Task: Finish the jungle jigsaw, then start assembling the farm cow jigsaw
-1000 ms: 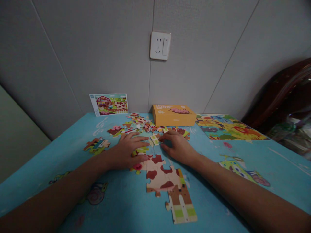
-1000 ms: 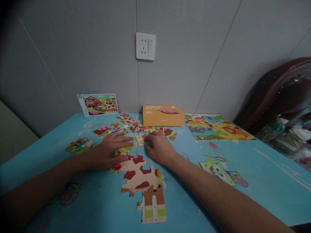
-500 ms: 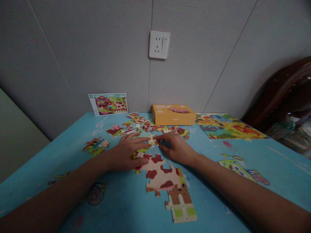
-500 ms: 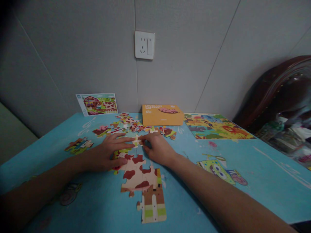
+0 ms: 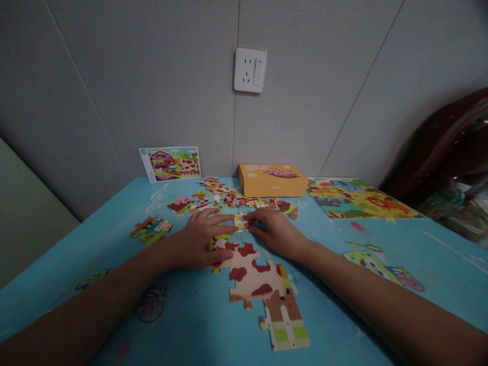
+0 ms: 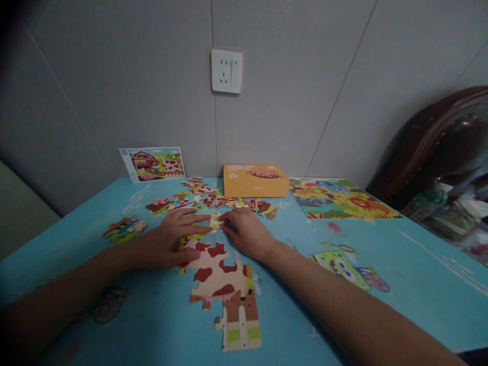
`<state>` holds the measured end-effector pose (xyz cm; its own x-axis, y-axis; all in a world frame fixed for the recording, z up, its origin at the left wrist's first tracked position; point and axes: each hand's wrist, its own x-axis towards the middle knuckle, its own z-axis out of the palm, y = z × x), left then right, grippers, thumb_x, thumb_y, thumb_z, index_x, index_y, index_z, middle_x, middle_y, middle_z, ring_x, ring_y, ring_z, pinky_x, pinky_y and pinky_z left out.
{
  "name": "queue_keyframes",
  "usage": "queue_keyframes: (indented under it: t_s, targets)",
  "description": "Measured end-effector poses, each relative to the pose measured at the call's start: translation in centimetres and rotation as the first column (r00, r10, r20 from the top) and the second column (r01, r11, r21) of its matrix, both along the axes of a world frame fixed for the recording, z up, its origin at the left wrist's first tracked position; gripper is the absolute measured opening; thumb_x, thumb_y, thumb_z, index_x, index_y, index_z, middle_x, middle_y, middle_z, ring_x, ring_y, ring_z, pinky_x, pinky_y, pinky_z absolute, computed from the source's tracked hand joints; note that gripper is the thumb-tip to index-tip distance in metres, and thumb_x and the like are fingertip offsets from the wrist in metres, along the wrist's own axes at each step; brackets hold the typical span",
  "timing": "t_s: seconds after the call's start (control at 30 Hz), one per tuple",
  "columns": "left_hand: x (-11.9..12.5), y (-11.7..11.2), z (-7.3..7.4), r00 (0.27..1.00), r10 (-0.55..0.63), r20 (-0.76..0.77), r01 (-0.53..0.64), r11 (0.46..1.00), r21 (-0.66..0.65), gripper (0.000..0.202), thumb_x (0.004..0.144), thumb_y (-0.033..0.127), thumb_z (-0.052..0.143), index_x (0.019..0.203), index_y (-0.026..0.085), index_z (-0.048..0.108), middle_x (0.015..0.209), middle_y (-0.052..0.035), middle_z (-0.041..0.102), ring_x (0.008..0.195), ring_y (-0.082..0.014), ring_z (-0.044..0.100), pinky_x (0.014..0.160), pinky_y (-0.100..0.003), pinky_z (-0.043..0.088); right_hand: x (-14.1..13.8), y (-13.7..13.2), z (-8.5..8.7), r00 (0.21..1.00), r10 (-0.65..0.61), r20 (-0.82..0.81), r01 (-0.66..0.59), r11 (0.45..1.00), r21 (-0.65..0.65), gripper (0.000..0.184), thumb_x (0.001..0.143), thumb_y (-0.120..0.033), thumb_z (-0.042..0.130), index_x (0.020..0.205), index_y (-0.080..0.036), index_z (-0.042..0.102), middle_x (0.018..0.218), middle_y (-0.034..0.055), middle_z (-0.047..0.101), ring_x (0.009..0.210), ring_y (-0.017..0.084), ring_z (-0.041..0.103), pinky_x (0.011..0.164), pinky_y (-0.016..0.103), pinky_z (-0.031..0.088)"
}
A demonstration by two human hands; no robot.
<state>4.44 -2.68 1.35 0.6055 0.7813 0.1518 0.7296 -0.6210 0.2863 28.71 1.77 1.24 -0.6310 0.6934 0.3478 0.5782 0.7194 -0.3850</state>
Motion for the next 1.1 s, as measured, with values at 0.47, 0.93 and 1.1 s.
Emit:
queue_keyframes:
  t_s: [0.47, 0.93, 1.1]
  targets:
    - [-0.4, 0.8, -1.1, 0.981, 0.192, 0.017, -0.192, 0.967, 0.169, 0.053, 0.085, 0.062, 0.057, 0.123, 0.026, 0.067, 0.134, -0.0142, 0.058, 0.13, -0.0394, 0.042, 0.107, -0.065, 0.028, 1.7, 1.9, 0.5, 0.947, -0.321, 0.026, 0.318, 0.944, 0.092, 0.016, 0.089, -0.013, 0.055, 0.093, -0.014, 0.07, 0.092, 0.0112, 0.069, 0.084, 0.02, 0.061, 0.077, 0.03, 0.045]
    - [-0.3, 1.6, -1.1, 0.973, 0.221, -0.058, -0.202, 0.95, 0.239, 0.066, 0.09, 0.068, 0.039, 0.115, 0.015, 0.07, 0.118, -0.0135, 0.06, 0.116, -0.0318, 0.047, 0.106, -0.054, 0.029, -0.2, 1.8, -0.7, 0.988, 0.004, 0.152, -0.02, 0.995, 0.102, 0.028, 0.093, -0.025, 0.057, 0.116, -0.012, 0.065, 0.114, 0.0102, 0.068, 0.106, 0.023, 0.057, 0.097, 0.037, 0.036]
    - [0.4, 1.0, -0.5, 0.96, 0.272, -0.065, -0.251, 0.942, 0.224, 0.075, 0.09, 0.072, 0.032, 0.114, 0.012, 0.07, 0.119, -0.0128, 0.058, 0.118, -0.0323, 0.044, 0.106, -0.053, 0.028, -0.2, 1.8, -0.8, 0.985, 0.028, 0.169, -0.042, 0.996, 0.083, 0.031, 0.094, -0.027, 0.055, 0.119, -0.012, 0.063, 0.121, 0.011, 0.066, 0.111, 0.024, 0.055, 0.099, 0.039, 0.033]
